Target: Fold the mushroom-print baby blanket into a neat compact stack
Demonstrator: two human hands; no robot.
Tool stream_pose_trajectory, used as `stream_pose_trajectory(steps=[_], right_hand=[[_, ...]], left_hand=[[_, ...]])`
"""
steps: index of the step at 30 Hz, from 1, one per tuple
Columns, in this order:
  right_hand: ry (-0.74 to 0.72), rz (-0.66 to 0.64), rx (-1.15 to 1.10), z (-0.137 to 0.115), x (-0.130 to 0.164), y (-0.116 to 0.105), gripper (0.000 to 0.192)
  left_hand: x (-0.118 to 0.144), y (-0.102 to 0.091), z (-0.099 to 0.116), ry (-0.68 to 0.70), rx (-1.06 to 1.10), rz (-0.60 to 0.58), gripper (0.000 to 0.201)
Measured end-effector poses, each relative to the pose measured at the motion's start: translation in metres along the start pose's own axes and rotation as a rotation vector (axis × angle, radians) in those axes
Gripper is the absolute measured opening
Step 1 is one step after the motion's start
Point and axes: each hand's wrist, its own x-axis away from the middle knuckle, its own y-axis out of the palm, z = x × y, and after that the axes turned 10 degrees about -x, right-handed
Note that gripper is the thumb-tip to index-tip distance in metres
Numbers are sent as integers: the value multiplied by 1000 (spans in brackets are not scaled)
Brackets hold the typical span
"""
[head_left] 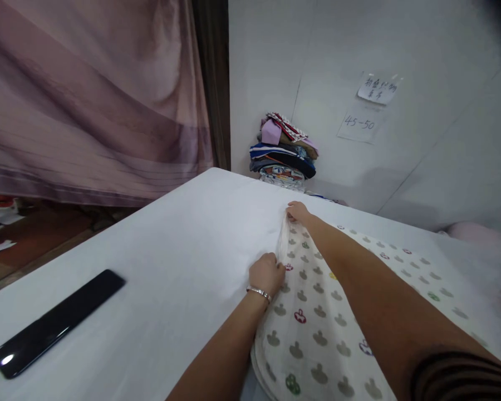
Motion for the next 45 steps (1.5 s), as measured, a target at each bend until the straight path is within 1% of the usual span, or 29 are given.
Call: stream_pose_trajectory(steps=[2, 5, 9, 12, 14, 16, 19, 22, 24, 28, 30, 32, 34, 36, 39, 42, 44, 45], right_hand=[[-21, 18, 12, 2, 10, -3, 34], [-92, 43, 68, 10, 34, -8, 31], [-159, 5, 154, 37, 63, -14, 36], [-139, -56, 268, 52, 72, -17, 43], [-114, -78, 366, 53, 73, -15, 48], [-134, -91, 422, 49, 74, -12, 54], [-181, -165, 410, 42, 75, -6, 60], [-143, -211, 376, 37, 78, -5, 60], [-113, -193, 369, 35, 83, -5, 59], [-114, -88, 374, 41, 102, -3, 61], [-94, -84, 374, 46, 111, -3, 61], [-67, -114, 363, 50, 116, -5, 60], [-49, -118, 342, 54, 120, -9, 59], [-35, -85, 333, 60, 126, -15, 60], [27, -34, 341, 76, 138, -28, 65], [84, -72, 299, 94, 146, -45, 62], [68, -76, 258, 105, 150, -56, 60], [65, -47, 255, 110, 152, -63, 61]], left_hand=[[0, -1, -1, 0, 3, -4, 21], [-1, -1, -1, 14, 1, -1, 21], [-2, -1, -2, 19, 3, 1, 21], [-2, -1, -2, 17, 18, -4, 20], [-3, -1, -2, 16, 34, -6, 19], [-3, -1, -2, 11, 43, -15, 18], [-4, -2, -2, 7, 44, -28, 19], [-4, -4, -2, 0, 52, -34, 18], [-4, -4, -2, -9, 63, -44, 18], [-4, -4, -2, -20, 82, -51, 18], [-5, -4, -2, -15, 85, -55, 19], [-6, -4, -3, -11, 78, -59, 19], [-6, -5, -3, -13, 68, -63, 21], [-6, -6, -3, -16, 65, -74, 22], [-5, -9, -3, -16, 70, -75, 21], [-5, -10, -2, -8, 57, -76, 19], [-5, -11, -2, -7, 40, -85, 19], [-5, -11, -2, -9, 33, -88, 19]])
